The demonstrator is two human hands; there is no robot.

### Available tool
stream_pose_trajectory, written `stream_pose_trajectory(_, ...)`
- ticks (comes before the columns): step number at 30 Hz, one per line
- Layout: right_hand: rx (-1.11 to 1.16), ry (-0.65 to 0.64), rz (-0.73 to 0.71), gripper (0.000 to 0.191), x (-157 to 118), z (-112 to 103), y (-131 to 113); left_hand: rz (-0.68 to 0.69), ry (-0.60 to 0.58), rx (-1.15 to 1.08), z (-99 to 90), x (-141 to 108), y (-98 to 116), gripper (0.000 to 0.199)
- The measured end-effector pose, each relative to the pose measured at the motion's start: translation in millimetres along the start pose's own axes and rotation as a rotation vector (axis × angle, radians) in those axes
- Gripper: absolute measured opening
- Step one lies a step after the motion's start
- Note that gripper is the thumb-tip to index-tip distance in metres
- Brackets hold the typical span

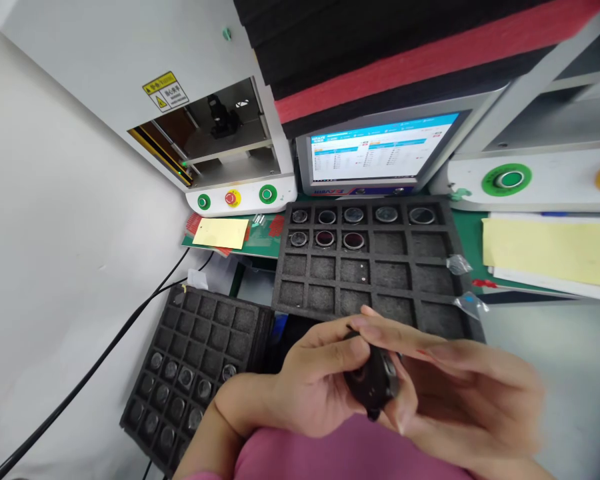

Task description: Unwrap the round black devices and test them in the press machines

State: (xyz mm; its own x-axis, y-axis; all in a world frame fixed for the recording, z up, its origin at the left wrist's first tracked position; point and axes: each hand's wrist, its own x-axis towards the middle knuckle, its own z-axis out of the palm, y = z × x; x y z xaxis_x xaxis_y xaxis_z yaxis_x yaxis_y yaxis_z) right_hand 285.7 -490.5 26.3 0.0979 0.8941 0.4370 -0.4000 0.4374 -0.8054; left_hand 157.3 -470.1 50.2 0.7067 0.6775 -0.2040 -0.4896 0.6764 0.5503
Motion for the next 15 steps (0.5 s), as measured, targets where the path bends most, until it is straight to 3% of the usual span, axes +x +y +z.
stream_pose_trajectory(4, 0.01, 0.082, 0.035, 0.047, -6.2, 3.2, 3.7, 0.009, 0.017, -0.01, 3.1, -0.9, 1.1, 0.038)
stream_pose_trajectory(9, -0.004, 0.088, 0.009, 0.043, -9.6, 2.3, 5.2, -0.007, 0.076, -0.005, 4.6, -1.5, 3.0, 0.035)
stream_pose_trajectory(15, -0.067, 0.08, -0.09, 0.052, -16.7, -3.9, 15.2, -0.021, 0.007, -0.074, 8.0, 2.0, 0.5, 0.039)
